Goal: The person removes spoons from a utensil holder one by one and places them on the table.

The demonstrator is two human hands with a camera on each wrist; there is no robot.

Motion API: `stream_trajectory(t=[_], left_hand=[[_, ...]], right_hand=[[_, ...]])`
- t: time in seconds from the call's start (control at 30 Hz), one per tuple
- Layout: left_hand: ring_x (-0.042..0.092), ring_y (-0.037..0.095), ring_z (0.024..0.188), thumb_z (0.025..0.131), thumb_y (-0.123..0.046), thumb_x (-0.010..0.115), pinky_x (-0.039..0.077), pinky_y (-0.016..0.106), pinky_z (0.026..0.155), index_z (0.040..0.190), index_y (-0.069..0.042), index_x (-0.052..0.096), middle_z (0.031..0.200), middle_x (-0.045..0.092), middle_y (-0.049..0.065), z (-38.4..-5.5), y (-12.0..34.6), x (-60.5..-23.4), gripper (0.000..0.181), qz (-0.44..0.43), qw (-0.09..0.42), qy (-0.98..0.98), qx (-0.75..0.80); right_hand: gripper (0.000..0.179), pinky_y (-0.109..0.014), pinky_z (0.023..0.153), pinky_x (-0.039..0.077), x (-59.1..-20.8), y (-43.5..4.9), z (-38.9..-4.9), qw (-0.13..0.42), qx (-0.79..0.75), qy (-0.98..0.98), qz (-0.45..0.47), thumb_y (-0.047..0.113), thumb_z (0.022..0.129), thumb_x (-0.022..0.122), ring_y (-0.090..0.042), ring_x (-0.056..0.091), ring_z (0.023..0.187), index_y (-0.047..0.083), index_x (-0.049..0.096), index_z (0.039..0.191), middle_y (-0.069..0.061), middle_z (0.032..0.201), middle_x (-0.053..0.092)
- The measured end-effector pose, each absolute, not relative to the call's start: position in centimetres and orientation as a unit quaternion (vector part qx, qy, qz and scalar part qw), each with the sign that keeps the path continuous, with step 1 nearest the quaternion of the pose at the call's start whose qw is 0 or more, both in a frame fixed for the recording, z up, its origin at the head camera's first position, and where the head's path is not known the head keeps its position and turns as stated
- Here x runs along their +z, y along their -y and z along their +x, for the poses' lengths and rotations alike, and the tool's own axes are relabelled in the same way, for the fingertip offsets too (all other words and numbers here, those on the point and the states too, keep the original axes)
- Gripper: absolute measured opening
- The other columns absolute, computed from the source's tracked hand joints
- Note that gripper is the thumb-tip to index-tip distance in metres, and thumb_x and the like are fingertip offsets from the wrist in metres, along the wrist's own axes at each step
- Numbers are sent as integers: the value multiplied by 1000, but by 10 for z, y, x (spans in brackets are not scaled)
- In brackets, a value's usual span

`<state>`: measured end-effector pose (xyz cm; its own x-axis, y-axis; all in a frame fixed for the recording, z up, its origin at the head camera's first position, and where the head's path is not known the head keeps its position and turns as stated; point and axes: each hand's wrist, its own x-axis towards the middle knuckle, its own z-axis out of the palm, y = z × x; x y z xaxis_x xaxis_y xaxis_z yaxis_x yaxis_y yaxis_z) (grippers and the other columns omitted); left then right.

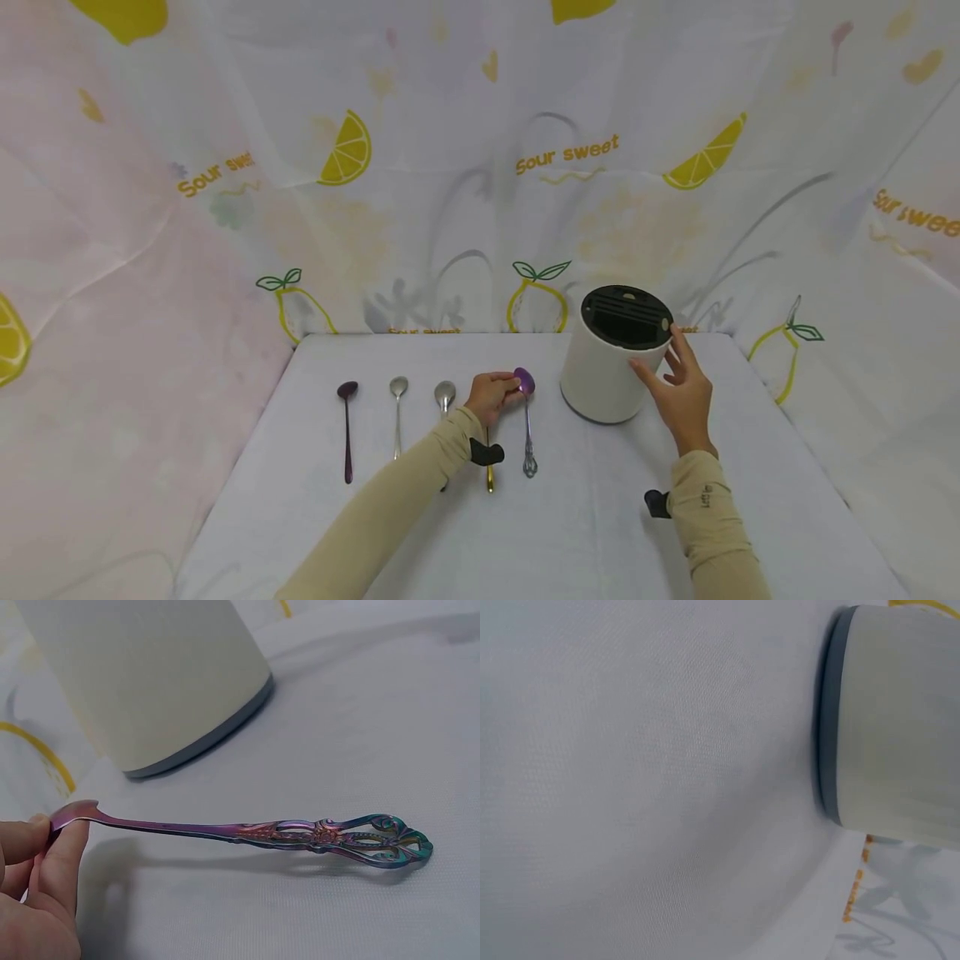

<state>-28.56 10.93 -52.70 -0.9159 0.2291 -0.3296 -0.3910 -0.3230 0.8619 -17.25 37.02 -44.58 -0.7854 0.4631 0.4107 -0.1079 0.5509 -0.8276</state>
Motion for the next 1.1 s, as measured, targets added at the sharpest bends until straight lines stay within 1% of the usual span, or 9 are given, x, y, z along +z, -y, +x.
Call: stream_trajectory(t=[0.1, 0.27, 0.43, 0.6, 0.7, 0.87, 1.0, 1.1], left_hand=[[61, 27, 81, 77, 11, 58, 49, 35, 77, 100, 14, 56, 90, 60, 23, -285, -109, -530, 23, -78, 194, -546, 811], [61, 28, 81, 77, 11, 57, 49, 35, 77, 100, 15, 55, 91, 60, 24, -283, -110, -532, 23, -79, 191, -544, 813], [61, 28, 82, 77, 10, 58, 50, 35, 77, 100, 14, 56, 92, 59, 23, -284, -110, -532, 23, -81, 191, -546, 812], [61, 28, 83, 77, 10, 58, 50, 34, 76, 101, 15, 55, 93, 60, 22, -282, -111, -530, 24, -81, 192, -551, 808], [60, 29, 85, 76, 11, 58, 50, 34, 76, 101, 16, 55, 94, 59, 24, -280, -112, -528, 25, -83, 189, -552, 808], [60, 29, 84, 76, 12, 58, 50, 36, 75, 101, 18, 53, 97, 57, 28, -276, -115, -529, 26, -88, 183, -549, 811], [60, 29, 83, 75, 12, 59, 51, 35, 73, 101, 18, 53, 96, 58, 27, -275, -117, -533, 26, -97, 179, -542, 815], [59, 30, 86, 76, 12, 59, 52, 34, 71, 99, 16, 54, 94, 59, 25, -275, -119, -536, 24, -106, 183, -536, 818]], right_hand=[[75, -23, 72, 45, -446, -370, -172, 308, 460, 825, -111, 28, 70, 73, -17, 47, 112, 40, 31, 132, 12, 134, 35], [75, -28, 75, 46, -447, -370, -172, 304, 460, 826, -115, 29, 70, 73, -17, 47, 112, 41, 31, 131, 13, 134, 35], [75, -31, 75, 45, -445, -370, -172, 305, 463, 824, -115, 29, 70, 73, -17, 47, 112, 40, 31, 131, 13, 133, 35], [75, -43, 80, 44, -442, -371, -173, 302, 470, 821, -115, 28, 70, 73, -19, 45, 114, 39, 30, 132, 10, 135, 35], [76, -46, 81, 43, -442, -371, -173, 302, 475, 819, -113, 26, 71, 73, -20, 45, 114, 39, 30, 132, 9, 135, 34], [75, -43, 79, 44, -443, -370, -174, 303, 472, 820, -114, 29, 70, 72, -18, 46, 114, 40, 30, 132, 12, 135, 34], [75, -35, 77, 45, -444, -370, -173, 303, 463, 825, -117, 30, 70, 72, -17, 46, 113, 40, 31, 132, 13, 134, 34], [75, -32, 75, 46, -445, -370, -173, 306, 457, 827, -116, 29, 70, 73, -18, 47, 112, 40, 31, 132, 14, 133, 36]])
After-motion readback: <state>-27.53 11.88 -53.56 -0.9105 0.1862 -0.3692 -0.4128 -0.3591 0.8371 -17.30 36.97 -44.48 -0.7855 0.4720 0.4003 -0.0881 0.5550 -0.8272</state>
